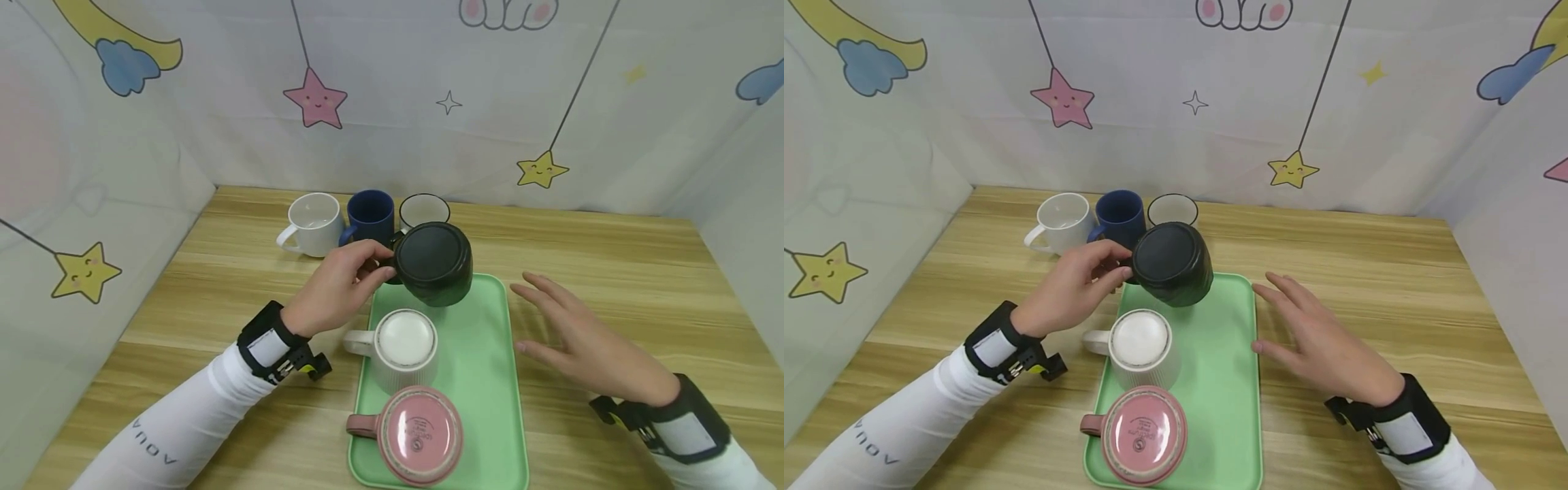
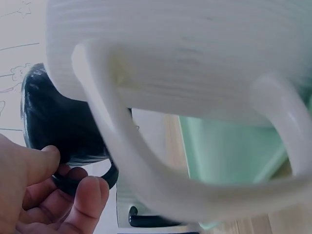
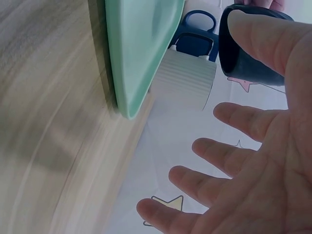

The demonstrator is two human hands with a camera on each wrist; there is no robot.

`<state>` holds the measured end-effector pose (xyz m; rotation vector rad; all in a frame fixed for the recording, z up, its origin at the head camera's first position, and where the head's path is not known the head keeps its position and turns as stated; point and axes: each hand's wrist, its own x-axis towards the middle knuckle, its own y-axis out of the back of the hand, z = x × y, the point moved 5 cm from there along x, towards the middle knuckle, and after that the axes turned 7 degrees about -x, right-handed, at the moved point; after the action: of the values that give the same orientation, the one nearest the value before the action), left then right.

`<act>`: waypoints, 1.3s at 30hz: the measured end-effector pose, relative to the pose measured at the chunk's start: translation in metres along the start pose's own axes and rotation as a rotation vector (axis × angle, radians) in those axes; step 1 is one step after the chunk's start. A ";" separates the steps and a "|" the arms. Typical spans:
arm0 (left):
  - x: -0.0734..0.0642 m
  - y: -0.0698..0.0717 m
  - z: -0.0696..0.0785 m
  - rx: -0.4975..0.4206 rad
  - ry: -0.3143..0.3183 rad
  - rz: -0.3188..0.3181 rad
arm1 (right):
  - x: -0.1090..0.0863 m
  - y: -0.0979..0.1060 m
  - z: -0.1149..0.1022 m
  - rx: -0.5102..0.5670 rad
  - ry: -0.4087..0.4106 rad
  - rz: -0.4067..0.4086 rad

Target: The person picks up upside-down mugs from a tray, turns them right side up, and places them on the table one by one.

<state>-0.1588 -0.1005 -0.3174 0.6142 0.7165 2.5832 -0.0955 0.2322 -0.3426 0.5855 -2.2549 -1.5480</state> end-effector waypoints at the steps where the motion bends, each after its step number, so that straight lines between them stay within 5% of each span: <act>1: 0.001 0.000 0.001 -0.012 0.003 0.004 | 0.000 0.000 0.000 0.002 0.001 0.006; 20: 0.016 -0.003 0.014 -0.314 0.005 0.109 | 0.016 0.015 -0.012 0.066 0.023 0.062; 39: 0.028 -0.015 0.026 -0.519 -0.006 0.125 | 0.043 0.025 -0.027 0.184 0.010 0.172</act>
<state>-0.1651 -0.0656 -0.2972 0.5067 -0.0111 2.7172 -0.1227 0.1968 -0.3080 0.4329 -2.3875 -1.2632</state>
